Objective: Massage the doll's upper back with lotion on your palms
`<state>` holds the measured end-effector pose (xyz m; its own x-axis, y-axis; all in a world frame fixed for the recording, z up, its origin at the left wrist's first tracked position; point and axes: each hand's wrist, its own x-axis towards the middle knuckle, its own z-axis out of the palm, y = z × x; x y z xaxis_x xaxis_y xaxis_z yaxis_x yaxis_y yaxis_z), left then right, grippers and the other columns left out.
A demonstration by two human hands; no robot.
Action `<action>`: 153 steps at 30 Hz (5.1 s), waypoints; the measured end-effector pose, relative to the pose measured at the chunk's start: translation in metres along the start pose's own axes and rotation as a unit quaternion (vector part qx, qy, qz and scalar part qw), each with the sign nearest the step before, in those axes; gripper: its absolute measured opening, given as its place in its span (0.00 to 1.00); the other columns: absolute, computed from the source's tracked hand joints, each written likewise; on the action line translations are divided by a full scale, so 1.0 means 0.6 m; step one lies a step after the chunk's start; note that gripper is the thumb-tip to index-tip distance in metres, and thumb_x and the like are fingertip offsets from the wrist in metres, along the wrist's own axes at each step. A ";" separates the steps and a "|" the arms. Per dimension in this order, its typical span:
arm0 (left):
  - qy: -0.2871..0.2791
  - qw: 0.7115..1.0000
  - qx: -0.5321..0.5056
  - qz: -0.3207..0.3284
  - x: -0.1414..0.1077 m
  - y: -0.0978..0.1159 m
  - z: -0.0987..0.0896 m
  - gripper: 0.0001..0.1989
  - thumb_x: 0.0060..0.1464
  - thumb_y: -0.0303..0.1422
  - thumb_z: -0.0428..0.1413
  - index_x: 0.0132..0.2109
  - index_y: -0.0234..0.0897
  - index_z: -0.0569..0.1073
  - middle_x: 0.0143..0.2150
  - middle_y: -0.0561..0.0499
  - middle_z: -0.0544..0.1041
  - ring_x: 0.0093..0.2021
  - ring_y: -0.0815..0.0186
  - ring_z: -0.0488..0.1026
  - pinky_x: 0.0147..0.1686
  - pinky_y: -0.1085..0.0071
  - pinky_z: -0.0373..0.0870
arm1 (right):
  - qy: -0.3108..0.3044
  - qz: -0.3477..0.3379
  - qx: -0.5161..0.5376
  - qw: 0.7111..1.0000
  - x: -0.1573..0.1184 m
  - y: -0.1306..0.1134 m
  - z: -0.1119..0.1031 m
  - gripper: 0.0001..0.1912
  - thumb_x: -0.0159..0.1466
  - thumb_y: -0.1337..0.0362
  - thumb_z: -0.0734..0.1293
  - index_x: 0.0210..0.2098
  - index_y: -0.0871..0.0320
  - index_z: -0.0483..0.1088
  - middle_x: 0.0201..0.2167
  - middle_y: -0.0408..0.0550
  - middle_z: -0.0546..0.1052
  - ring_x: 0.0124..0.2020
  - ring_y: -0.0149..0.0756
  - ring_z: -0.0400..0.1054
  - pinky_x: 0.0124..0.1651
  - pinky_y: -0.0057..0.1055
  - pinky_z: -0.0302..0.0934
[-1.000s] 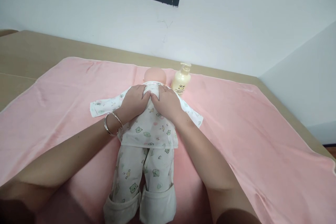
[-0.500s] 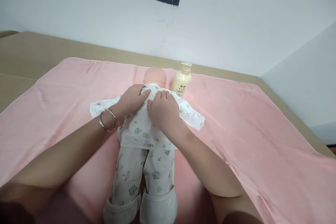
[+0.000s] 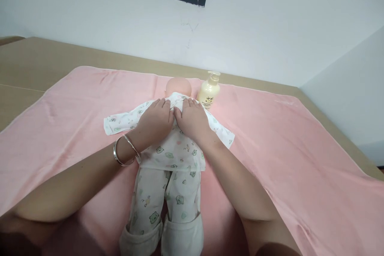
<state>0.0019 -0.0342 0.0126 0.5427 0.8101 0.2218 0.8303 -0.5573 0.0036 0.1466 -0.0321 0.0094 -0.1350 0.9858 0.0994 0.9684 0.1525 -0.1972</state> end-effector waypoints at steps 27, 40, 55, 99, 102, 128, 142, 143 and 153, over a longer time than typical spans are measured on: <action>-0.011 0.996 -0.088 -0.021 0.023 -0.032 0.013 0.18 0.65 0.29 0.41 0.37 0.33 0.75 0.43 0.35 0.79 0.47 0.51 0.75 0.49 0.55 0.70 | -0.006 0.015 0.005 1.000 -0.016 -0.021 -0.011 0.30 0.76 0.59 0.49 0.67 0.76 0.60 0.69 0.69 0.65 0.72 0.56 0.56 0.73 0.49 0.50; -0.016 0.994 -0.081 -0.076 0.017 -0.020 0.003 0.21 0.68 0.34 0.37 0.47 0.28 0.73 0.48 0.32 0.77 0.51 0.49 0.73 0.53 0.54 0.68 | -0.014 0.003 0.084 0.996 0.005 0.001 -0.016 0.25 0.75 0.56 0.51 0.57 0.66 0.68 0.63 0.65 0.71 0.65 0.53 0.63 0.63 0.46 0.61; -0.005 0.958 -0.239 -0.158 0.041 -0.047 0.018 0.17 0.67 0.41 0.42 0.36 0.38 0.68 0.40 0.42 0.79 0.39 0.57 0.74 0.40 0.60 0.68 | 0.018 -0.005 0.009 1.000 -0.034 -0.034 -0.010 0.31 0.74 0.61 0.50 0.68 0.78 0.59 0.69 0.69 0.64 0.72 0.57 0.56 0.74 0.49 0.51; 0.154 0.913 -0.336 -0.171 0.028 -0.045 0.068 0.23 0.65 0.37 0.41 0.49 0.34 0.79 0.54 0.40 0.81 0.56 0.54 0.75 0.63 0.54 0.69 | 0.173 -0.076 0.163 0.968 -0.014 -0.017 0.020 0.23 0.69 0.64 0.57 0.60 0.60 0.70 0.69 0.59 0.66 0.73 0.52 0.56 0.73 0.59 0.53; 0.142 0.917 -0.330 -0.174 0.027 -0.045 0.064 0.24 0.64 0.36 0.41 0.53 0.32 0.78 0.56 0.40 0.80 0.58 0.53 0.74 0.64 0.54 0.68 | 0.115 -0.085 0.125 0.982 -0.011 -0.019 0.020 0.22 0.71 0.63 0.55 0.58 0.62 0.73 0.68 0.63 0.67 0.73 0.56 0.55 0.72 0.63 0.53; 0.113 0.832 -0.532 -0.114 0.151 -0.017 -0.032 0.31 0.71 0.44 0.31 0.59 0.36 0.74 0.57 0.41 0.79 0.58 0.60 0.77 0.57 0.60 0.77 | 0.285 -0.019 0.141 0.948 0.042 0.136 -0.090 0.32 0.71 0.58 0.58 0.73 0.54 0.52 0.76 0.55 0.52 0.77 0.53 0.43 0.75 0.64 0.46; 0.117 0.837 -0.532 -0.043 0.287 -0.012 0.020 0.30 0.70 0.45 0.34 0.58 0.34 0.75 0.56 0.38 0.76 0.71 0.52 0.64 0.57 0.51 0.76 | 0.229 -0.069 0.067 0.969 0.073 0.140 -0.051 0.29 0.70 0.63 0.58 0.68 0.64 0.59 0.71 0.61 0.61 0.74 0.55 0.50 0.77 0.61 0.43; 0.116 0.838 -0.530 -0.048 0.285 -0.011 0.015 0.30 0.70 0.45 0.34 0.59 0.34 0.74 0.56 0.38 0.76 0.71 0.52 0.65 0.57 0.51 0.77 | 0.232 -0.068 0.065 0.968 0.072 0.140 -0.053 0.28 0.69 0.63 0.59 0.67 0.62 0.60 0.70 0.60 0.63 0.73 0.55 0.52 0.75 0.62 0.45; 0.125 0.808 -0.574 -0.045 0.153 -0.036 -0.060 0.41 0.70 0.45 0.20 0.63 0.40 0.73 0.54 0.42 0.78 0.63 0.56 0.75 0.50 0.57 0.78 | 0.250 -0.038 0.024 0.967 0.079 0.126 -0.071 0.24 0.64 0.66 0.61 0.60 0.59 0.66 0.57 0.59 0.72 0.61 0.57 0.64 0.63 0.60 0.63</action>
<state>0.0290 0.0455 0.0680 0.3244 0.8746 0.3602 0.1215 -0.4162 0.9011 0.2221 0.0231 0.0408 -0.0760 0.8160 0.5731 0.9473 0.2384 -0.2138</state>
